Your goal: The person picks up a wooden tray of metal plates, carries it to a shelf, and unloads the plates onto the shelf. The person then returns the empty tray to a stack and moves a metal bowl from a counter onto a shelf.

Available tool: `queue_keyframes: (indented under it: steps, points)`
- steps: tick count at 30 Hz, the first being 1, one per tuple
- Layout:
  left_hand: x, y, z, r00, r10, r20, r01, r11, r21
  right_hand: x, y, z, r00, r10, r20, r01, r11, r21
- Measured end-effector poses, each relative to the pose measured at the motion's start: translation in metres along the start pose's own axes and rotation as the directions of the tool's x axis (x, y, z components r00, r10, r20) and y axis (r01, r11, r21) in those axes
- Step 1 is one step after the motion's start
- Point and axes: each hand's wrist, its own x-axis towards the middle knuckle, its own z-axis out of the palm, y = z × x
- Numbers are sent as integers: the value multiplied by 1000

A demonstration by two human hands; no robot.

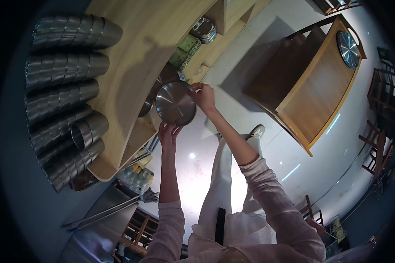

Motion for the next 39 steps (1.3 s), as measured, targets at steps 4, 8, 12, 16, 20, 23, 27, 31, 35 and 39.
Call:
queue_keyframes:
  steps: [4, 8, 12, 16, 20, 23, 27, 31, 35, 39]
  points:
    - [16, -7, -11, 994, -46, -94, 41, 998, -48, 13, 17, 30, 997, -77, 5, 77, 997, -28]
    - [29, -10, -17, 988, -26, -155, 16, 997, -69, 18, 29, 41, 993, -81, 83, 82, 997, -6]
    - [48, -6, -21, 995, -4, -103, -13, 987, -160, 6, 33, 41, 976, -79, 202, 64, 995, 80]
    - [63, 8, -13, 997, 42, -65, -51, 987, -152, -1, 36, 46, 969, -89, 232, 89, 996, 14]
    - [73, 18, -4, 996, 84, 6, -84, 996, -38, 0, 38, 51, 971, -112, 212, 104, 993, 48]
    - [77, 18, -1, 995, 95, 11, -96, 995, 31, 3, 35, 54, 964, -185, 191, 152, 973, 176]
    - [79, 27, 0, 997, 55, 51, -58, 997, 42, 5, 34, 57, 975, -165, 151, 144, 979, 143]
    - [127, 26, -41, 992, 81, -97, -44, 940, 337, 0, 33, 59, 986, -100, 133, 98, 995, 24]
    - [189, 45, -59, 509, 754, 416, -207, -361, 909, -5, 44, 85, 891, 287, 351, -265, 958, -111]
    - [197, 96, -17, 596, 623, 506, -404, -312, 860, -16, 64, 119, 746, 262, 612, -632, 566, 529]
